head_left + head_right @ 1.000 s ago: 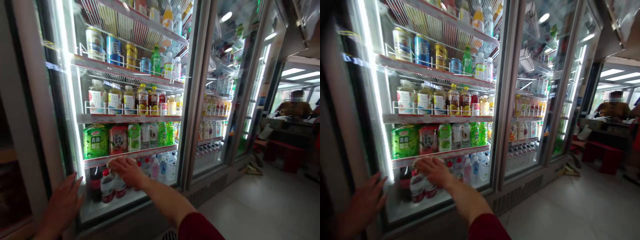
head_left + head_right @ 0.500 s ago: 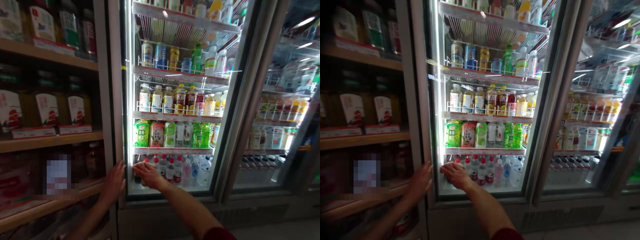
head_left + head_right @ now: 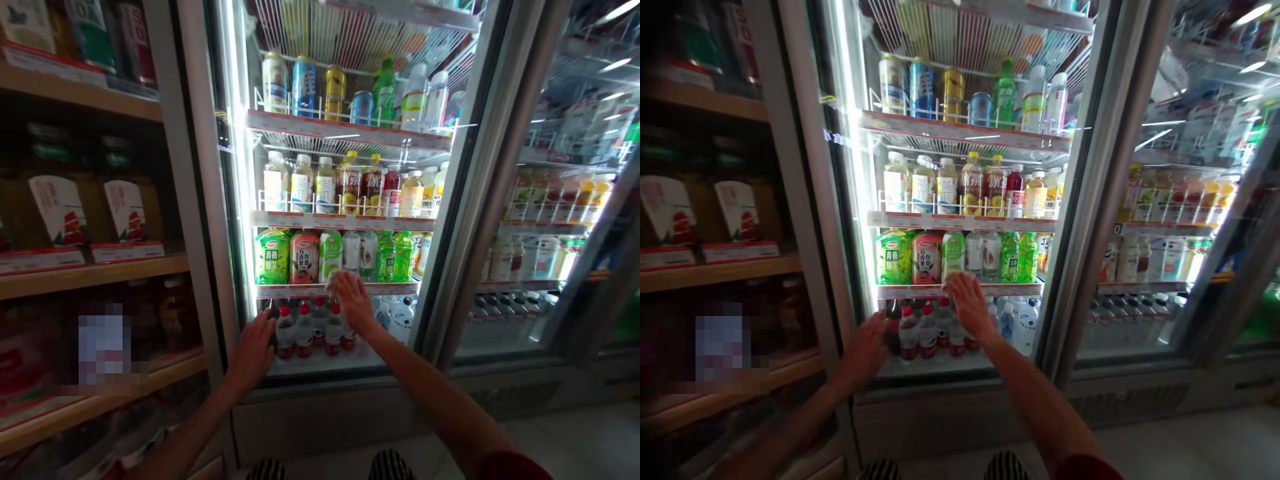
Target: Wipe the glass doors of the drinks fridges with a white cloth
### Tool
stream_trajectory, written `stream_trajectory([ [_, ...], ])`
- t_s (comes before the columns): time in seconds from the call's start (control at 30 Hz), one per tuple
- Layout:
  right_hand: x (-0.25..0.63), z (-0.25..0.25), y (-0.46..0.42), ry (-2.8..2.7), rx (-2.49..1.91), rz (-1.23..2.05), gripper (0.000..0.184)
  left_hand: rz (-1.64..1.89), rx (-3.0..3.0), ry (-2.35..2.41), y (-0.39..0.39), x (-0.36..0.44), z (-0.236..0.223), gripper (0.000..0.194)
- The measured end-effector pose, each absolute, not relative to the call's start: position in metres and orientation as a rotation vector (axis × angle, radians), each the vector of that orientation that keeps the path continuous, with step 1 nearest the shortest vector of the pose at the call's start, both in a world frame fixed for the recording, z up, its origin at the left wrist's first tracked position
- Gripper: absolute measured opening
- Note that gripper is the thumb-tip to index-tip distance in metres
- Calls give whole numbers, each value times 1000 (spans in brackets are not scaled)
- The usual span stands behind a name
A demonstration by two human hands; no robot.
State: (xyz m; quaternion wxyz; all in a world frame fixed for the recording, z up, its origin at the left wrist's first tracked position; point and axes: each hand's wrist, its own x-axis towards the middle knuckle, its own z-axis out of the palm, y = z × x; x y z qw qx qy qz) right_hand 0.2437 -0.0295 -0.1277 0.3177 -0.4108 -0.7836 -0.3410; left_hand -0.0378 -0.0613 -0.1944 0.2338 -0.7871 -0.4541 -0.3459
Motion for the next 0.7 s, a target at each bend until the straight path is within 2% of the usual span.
stream_trajectory([
  [0.1,260,-131,-31,-1894,-1193,-890,61,-937,-2192,-1188,-59,-5,-189,58],
  [0.27,294,-186,-49,-2231,-991,-924,65,-843,-2238,-1050,-63,38,-182,53],
  [0.47,328,-134,-27,-1722,-1261,-856,66,-797,-2270,-1080,-61,58,-184,50],
  [0.63,336,-205,-46,-2029,-1187,-878,66,-776,-2315,-1029,-60,74,-191,52],
  [0.7,352,-216,-51,-2085,-1183,-901,64,-773,-2323,-1016,-61,78,-193,52],
])
